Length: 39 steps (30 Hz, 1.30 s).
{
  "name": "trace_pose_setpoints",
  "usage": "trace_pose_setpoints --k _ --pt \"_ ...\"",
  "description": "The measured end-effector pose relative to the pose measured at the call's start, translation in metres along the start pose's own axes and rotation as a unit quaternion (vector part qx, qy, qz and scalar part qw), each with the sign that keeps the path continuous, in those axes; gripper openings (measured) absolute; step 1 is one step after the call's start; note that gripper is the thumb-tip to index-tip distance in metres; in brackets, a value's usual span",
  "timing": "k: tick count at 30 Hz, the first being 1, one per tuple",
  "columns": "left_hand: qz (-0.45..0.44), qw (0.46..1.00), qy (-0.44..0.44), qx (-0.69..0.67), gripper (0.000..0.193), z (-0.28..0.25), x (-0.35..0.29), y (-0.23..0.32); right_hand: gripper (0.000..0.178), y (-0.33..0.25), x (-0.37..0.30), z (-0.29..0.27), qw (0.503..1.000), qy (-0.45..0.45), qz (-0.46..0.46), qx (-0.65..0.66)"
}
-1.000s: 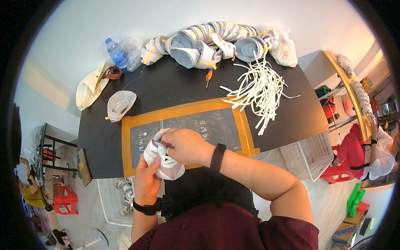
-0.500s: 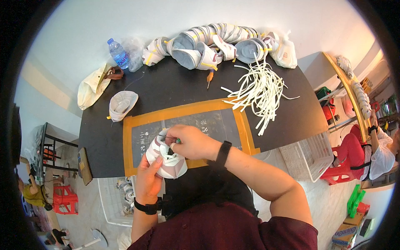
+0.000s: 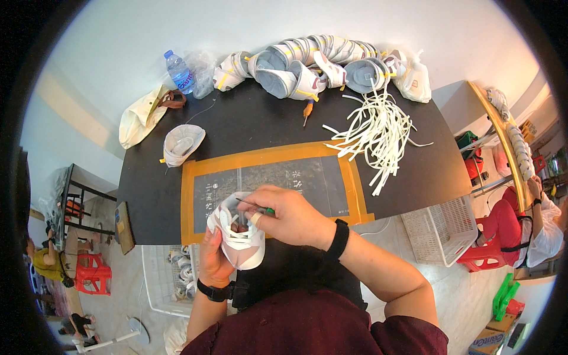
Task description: Manually adjusting and checking the components of a shoe upper during manufacturing.
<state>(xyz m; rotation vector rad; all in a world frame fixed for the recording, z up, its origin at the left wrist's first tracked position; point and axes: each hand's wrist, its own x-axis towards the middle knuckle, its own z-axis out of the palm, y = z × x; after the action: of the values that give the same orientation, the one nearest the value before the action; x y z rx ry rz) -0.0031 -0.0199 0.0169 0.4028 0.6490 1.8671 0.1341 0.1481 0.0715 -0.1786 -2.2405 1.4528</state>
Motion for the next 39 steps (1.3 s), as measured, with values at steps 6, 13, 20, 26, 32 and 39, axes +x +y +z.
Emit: trace_pose_setpoints --k 6,13,20,26,32,39 --pt "-0.047 0.998 0.05 0.008 0.052 0.006 -0.003 -0.005 0.015 0.001 -0.005 0.015 0.996 -0.038 0.077 -0.022" --pt "-0.062 0.993 0.09 0.052 0.045 0.013 0.001 -0.006 0.017 0.014 -0.002 0.011 0.987 -0.052 0.146 0.046" --pt "-0.05 0.994 0.084 0.052 0.043 0.004 0.0 -0.009 0.016 0.018 0.006 0.018 0.987 -0.077 0.139 -0.038" --pt "-0.053 0.992 0.105 0.044 0.05 0.007 0.002 -0.006 0.02 0.024 0.006 0.018 0.993 -0.068 0.096 -0.024" --pt "-0.03 0.997 0.065 -0.011 0.062 -0.006 -0.005 -0.002 0.017 0.006 -0.025 0.02 0.967 0.192 0.118 0.121" --pt "0.016 1.0 0.021 -0.016 0.059 0.008 -0.005 -0.01 0.029 0.002 -0.063 0.029 0.703 0.02 0.313 0.639"
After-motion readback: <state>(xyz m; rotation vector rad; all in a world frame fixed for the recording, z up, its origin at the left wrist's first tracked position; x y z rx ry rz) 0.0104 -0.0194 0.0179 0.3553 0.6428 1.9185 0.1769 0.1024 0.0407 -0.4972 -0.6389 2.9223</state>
